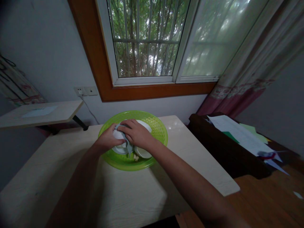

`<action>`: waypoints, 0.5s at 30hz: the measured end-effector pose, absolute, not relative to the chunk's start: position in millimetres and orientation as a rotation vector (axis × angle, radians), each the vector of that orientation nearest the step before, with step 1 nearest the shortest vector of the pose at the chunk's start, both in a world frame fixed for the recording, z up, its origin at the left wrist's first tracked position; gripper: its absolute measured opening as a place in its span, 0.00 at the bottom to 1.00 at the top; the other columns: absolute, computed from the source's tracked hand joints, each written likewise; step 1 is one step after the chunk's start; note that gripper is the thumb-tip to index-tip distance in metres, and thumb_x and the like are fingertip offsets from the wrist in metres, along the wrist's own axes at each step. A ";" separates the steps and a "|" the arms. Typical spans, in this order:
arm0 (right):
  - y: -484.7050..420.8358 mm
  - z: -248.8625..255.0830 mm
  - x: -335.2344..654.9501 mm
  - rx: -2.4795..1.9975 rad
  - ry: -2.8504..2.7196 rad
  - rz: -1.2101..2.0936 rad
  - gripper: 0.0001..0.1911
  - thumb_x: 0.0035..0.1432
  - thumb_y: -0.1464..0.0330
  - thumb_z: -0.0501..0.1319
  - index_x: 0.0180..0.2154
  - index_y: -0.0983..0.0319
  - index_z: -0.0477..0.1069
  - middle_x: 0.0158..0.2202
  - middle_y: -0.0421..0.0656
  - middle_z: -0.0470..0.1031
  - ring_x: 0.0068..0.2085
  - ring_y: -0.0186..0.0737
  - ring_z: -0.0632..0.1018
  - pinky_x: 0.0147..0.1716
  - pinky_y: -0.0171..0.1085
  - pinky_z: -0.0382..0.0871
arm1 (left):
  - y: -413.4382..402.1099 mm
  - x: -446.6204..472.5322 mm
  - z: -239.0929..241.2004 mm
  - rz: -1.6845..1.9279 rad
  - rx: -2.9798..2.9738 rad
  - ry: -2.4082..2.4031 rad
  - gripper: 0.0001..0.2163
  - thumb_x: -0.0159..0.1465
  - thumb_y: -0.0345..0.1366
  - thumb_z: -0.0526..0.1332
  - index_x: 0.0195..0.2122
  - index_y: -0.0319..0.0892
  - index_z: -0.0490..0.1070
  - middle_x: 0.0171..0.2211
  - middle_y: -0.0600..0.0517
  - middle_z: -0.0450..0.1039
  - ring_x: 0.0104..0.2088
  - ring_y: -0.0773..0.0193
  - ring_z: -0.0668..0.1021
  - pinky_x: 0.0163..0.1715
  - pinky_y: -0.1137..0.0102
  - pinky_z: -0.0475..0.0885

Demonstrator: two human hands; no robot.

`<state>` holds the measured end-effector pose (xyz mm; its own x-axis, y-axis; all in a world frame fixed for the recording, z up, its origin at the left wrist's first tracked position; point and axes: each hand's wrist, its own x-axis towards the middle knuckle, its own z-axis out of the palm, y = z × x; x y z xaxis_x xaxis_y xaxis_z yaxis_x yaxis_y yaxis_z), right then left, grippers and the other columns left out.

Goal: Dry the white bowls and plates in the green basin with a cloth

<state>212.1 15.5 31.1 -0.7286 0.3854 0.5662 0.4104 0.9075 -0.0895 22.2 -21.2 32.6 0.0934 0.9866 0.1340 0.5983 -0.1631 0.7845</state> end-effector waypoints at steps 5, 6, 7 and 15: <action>15.1 30.7 212.1 -0.582 -2.465 -0.070 0.20 0.66 0.73 0.57 0.59 0.56 0.69 0.57 0.48 0.70 0.58 0.48 0.69 0.58 0.51 0.66 | -20.0 21.2 29.8 0.893 1.843 1.578 0.25 0.47 0.37 0.70 0.46 0.43 0.66 0.39 0.51 0.75 0.39 0.56 0.78 0.38 0.66 0.71; 14.7 30.8 211.7 -0.596 -2.465 -0.087 0.21 0.66 0.73 0.57 0.59 0.56 0.69 0.57 0.49 0.70 0.57 0.48 0.69 0.58 0.51 0.66 | -19.9 21.5 29.4 0.889 1.846 1.589 0.25 0.47 0.37 0.70 0.46 0.43 0.66 0.39 0.51 0.75 0.39 0.56 0.78 0.37 0.66 0.71; 14.3 31.0 211.2 -0.609 -2.468 -0.106 0.21 0.66 0.73 0.57 0.59 0.56 0.69 0.57 0.49 0.70 0.57 0.48 0.69 0.58 0.51 0.66 | -20.0 22.0 29.3 0.886 1.848 1.596 0.25 0.47 0.37 0.70 0.46 0.43 0.66 0.38 0.51 0.75 0.38 0.57 0.78 0.36 0.66 0.70; 16.9 31.5 212.8 -0.598 -2.484 -0.079 0.21 0.66 0.73 0.57 0.59 0.57 0.69 0.56 0.49 0.71 0.56 0.48 0.69 0.57 0.52 0.66 | -21.9 23.4 32.1 0.900 1.843 1.573 0.24 0.47 0.36 0.70 0.44 0.44 0.66 0.37 0.52 0.74 0.37 0.56 0.77 0.36 0.66 0.70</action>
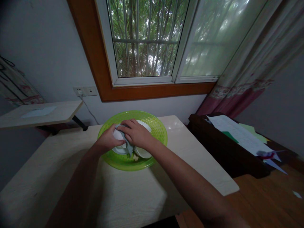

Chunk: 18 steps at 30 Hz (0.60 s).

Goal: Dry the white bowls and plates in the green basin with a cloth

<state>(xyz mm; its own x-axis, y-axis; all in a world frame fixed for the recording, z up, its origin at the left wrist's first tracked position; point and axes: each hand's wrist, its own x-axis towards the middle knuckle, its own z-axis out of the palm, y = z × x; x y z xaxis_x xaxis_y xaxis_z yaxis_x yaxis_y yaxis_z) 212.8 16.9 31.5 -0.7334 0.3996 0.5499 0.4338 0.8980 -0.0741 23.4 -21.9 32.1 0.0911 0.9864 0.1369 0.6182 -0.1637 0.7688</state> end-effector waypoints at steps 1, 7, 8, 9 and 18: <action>17.4 30.9 213.7 -0.584 -2.481 -0.058 0.21 0.66 0.73 0.56 0.59 0.56 0.69 0.56 0.49 0.71 0.56 0.48 0.69 0.57 0.52 0.66 | -22.0 23.3 32.2 0.901 1.848 1.571 0.24 0.46 0.36 0.70 0.44 0.44 0.66 0.37 0.52 0.74 0.38 0.56 0.77 0.36 0.66 0.70; 17.4 25.3 218.4 -0.598 -2.434 0.012 0.22 0.66 0.74 0.57 0.59 0.54 0.69 0.58 0.48 0.70 0.58 0.48 0.70 0.59 0.52 0.66 | -23.6 24.5 35.4 0.904 1.849 1.589 0.23 0.46 0.37 0.71 0.43 0.44 0.65 0.37 0.52 0.74 0.38 0.55 0.78 0.36 0.65 0.70; 17.1 24.5 218.7 -0.612 -2.421 0.010 0.22 0.66 0.73 0.57 0.60 0.54 0.69 0.58 0.48 0.70 0.58 0.48 0.70 0.59 0.52 0.66 | -23.8 24.9 36.0 0.894 1.847 1.602 0.23 0.46 0.37 0.71 0.42 0.44 0.65 0.36 0.52 0.74 0.38 0.55 0.78 0.36 0.65 0.70; 16.8 23.9 218.8 -0.626 -2.411 0.006 0.22 0.66 0.73 0.56 0.60 0.55 0.69 0.59 0.48 0.70 0.58 0.48 0.70 0.59 0.51 0.66 | -23.9 25.2 36.4 0.881 1.845 1.616 0.22 0.46 0.37 0.71 0.41 0.44 0.65 0.36 0.52 0.74 0.38 0.55 0.77 0.35 0.65 0.70; 11.9 30.1 214.5 -0.646 -2.423 -0.027 0.22 0.66 0.73 0.56 0.60 0.56 0.69 0.57 0.50 0.70 0.56 0.49 0.70 0.58 0.53 0.67 | -23.3 24.2 34.8 0.856 1.847 1.623 0.22 0.47 0.37 0.70 0.42 0.43 0.65 0.36 0.51 0.74 0.36 0.56 0.77 0.34 0.65 0.70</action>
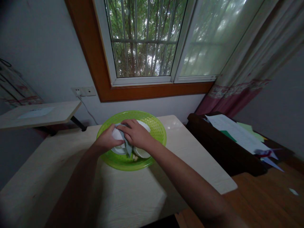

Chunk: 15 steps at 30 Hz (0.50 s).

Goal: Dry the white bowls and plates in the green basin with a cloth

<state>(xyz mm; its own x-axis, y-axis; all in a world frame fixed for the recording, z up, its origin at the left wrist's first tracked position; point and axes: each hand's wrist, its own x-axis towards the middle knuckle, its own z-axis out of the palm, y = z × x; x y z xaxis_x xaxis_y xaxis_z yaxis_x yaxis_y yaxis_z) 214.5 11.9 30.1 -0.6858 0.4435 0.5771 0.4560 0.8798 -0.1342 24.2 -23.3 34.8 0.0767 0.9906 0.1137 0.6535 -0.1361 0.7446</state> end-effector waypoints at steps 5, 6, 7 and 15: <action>13.4 27.2 216.1 -0.603 -2.367 0.057 0.22 0.68 0.72 0.55 0.61 0.54 0.69 0.59 0.48 0.70 0.59 0.47 0.70 0.60 0.53 0.65 | -21.5 24.2 33.7 0.939 1.820 1.610 0.26 0.47 0.37 0.71 0.47 0.43 0.66 0.40 0.49 0.75 0.41 0.53 0.78 0.39 0.63 0.72; 14.6 25.7 216.7 -0.633 -2.327 0.101 0.22 0.69 0.71 0.54 0.61 0.54 0.69 0.59 0.48 0.70 0.59 0.47 0.70 0.61 0.53 0.66 | -20.3 23.0 32.5 0.961 1.811 1.599 0.27 0.47 0.37 0.71 0.47 0.43 0.66 0.41 0.49 0.75 0.41 0.53 0.78 0.40 0.62 0.72; 16.0 24.1 217.4 -0.667 -2.280 0.153 0.21 0.70 0.71 0.53 0.62 0.54 0.68 0.59 0.48 0.70 0.59 0.46 0.71 0.61 0.52 0.66 | -18.9 21.4 31.1 0.992 1.799 1.583 0.27 0.47 0.38 0.71 0.48 0.43 0.66 0.41 0.49 0.75 0.41 0.54 0.78 0.41 0.62 0.72; 26.8 11.0 227.3 -0.728 -2.078 0.521 0.22 0.73 0.63 0.50 0.66 0.52 0.63 0.64 0.47 0.68 0.64 0.44 0.69 0.66 0.54 0.60 | -8.6 8.9 22.2 1.289 1.518 1.405 0.30 0.45 0.41 0.73 0.48 0.41 0.64 0.44 0.48 0.74 0.43 0.57 0.78 0.45 0.62 0.74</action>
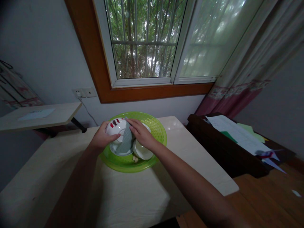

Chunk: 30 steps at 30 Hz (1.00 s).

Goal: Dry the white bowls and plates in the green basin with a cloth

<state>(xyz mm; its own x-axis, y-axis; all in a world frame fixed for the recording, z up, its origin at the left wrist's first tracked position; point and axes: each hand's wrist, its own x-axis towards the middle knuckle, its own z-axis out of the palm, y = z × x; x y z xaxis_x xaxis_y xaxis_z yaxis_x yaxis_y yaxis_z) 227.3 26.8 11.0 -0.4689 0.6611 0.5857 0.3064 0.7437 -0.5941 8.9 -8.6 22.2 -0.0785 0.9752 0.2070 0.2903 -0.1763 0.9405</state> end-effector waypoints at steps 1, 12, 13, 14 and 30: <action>27.4 8.9 228.6 -0.747 -2.061 0.555 0.22 0.73 0.62 0.51 0.66 0.52 0.63 0.64 0.47 0.68 0.65 0.44 0.68 0.66 0.55 0.59 | -7.7 8.5 21.4 1.316 1.480 1.375 0.31 0.45 0.41 0.73 0.49 0.41 0.63 0.44 0.47 0.74 0.43 0.57 0.78 0.45 0.62 0.74; 18.5 9.1 226.1 -0.772 -1.907 0.982 0.30 0.71 0.56 0.54 0.71 0.47 0.50 0.71 0.43 0.58 0.69 0.46 0.64 0.65 0.54 0.63 | 2.6 10.5 2.0 1.444 1.415 1.232 0.31 0.50 0.43 0.72 0.51 0.43 0.60 0.50 0.47 0.73 0.47 0.57 0.79 0.47 0.63 0.75; 16.9 10.9 224.9 -0.789 -1.905 0.950 0.30 0.71 0.55 0.53 0.71 0.48 0.50 0.72 0.43 0.56 0.70 0.45 0.61 0.67 0.55 0.59 | 2.6 12.5 1.0 1.455 1.407 1.227 0.31 0.50 0.43 0.72 0.51 0.43 0.59 0.50 0.47 0.73 0.47 0.58 0.79 0.48 0.63 0.75; 15.6 12.1 223.5 -0.807 -1.902 0.917 0.30 0.72 0.55 0.52 0.71 0.48 0.50 0.72 0.43 0.55 0.71 0.44 0.58 0.69 0.55 0.55 | 2.6 14.6 0.2 1.464 1.397 1.223 0.30 0.50 0.43 0.71 0.51 0.43 0.59 0.50 0.47 0.72 0.47 0.58 0.79 0.48 0.63 0.75; 10.1 18.7 220.9 -0.723 -2.078 0.439 0.29 0.71 0.59 0.54 0.70 0.51 0.53 0.68 0.49 0.60 0.68 0.47 0.62 0.68 0.56 0.55 | -12.3 15.0 22.1 1.279 1.436 1.261 0.34 0.47 0.41 0.73 0.53 0.42 0.61 0.51 0.44 0.72 0.50 0.55 0.77 0.51 0.61 0.73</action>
